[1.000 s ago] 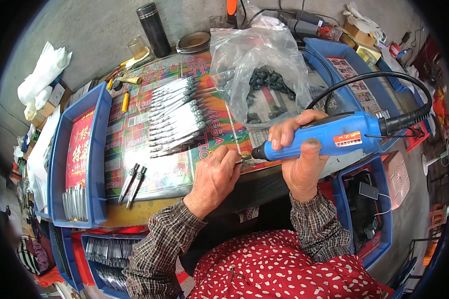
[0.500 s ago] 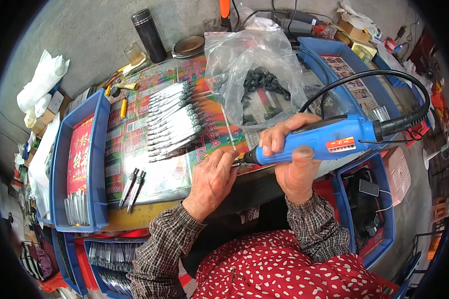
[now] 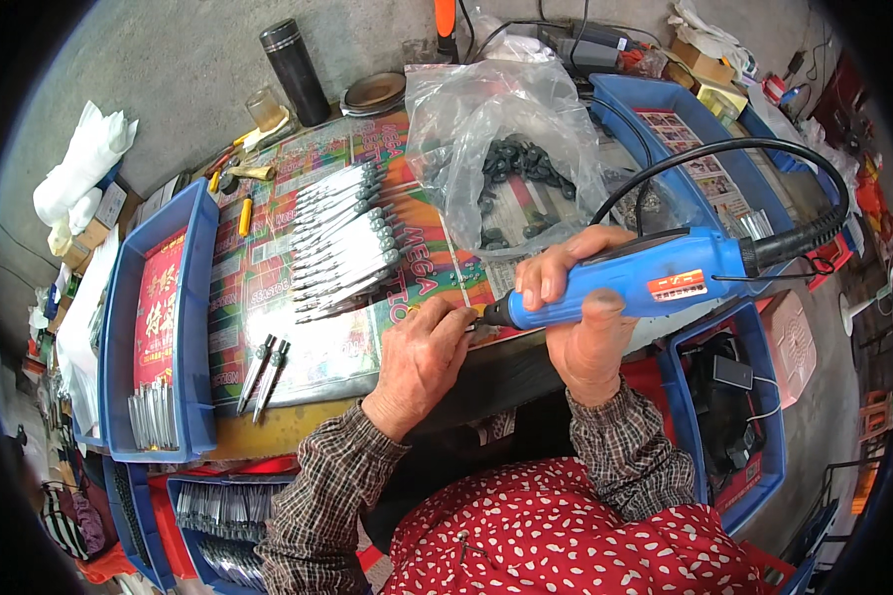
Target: The person assembles small metal and plastic components at a workbench using an electric screwdriver.
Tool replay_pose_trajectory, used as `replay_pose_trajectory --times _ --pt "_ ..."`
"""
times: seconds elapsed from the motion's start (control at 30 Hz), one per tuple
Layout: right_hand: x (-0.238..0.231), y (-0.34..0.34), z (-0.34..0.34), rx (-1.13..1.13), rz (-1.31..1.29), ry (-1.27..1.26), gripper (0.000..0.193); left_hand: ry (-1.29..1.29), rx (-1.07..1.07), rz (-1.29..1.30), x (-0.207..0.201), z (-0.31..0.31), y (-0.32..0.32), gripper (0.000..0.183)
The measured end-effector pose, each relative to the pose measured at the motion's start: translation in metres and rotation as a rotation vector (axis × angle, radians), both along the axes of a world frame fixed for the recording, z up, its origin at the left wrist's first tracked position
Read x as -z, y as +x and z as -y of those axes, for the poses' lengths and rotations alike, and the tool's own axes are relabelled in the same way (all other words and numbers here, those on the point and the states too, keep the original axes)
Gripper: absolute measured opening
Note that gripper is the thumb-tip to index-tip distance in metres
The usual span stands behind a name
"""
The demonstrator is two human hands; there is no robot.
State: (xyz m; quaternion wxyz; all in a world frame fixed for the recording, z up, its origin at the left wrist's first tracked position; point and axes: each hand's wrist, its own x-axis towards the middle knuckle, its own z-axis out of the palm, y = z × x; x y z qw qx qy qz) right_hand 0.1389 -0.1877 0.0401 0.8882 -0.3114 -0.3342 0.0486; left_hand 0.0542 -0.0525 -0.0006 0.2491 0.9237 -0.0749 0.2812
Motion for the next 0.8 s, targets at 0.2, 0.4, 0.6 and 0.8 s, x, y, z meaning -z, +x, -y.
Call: replay_pose_trajectory --times 0.2,0.4,0.6,0.8 --pt "0.0003 0.0020 0.0030 0.013 0.002 0.027 0.047 0.008 -0.006 0.004 -0.0002 0.0001 -0.0011 0.022" --pt "-0.0002 0.0017 0.0045 0.023 -0.015 0.024 0.047 -0.015 -0.019 -0.006 -0.0015 0.0022 -0.0013 0.021" --pt "0.0012 0.0006 0.0027 0.025 -0.009 0.024 0.048 0.018 -0.006 0.011 0.0026 -0.0005 0.0005 0.019" --pt "0.0027 -0.0014 0.0004 0.015 -0.013 0.035 0.045 0.012 -0.022 -0.024 -0.0007 0.0015 -0.0019 0.020"
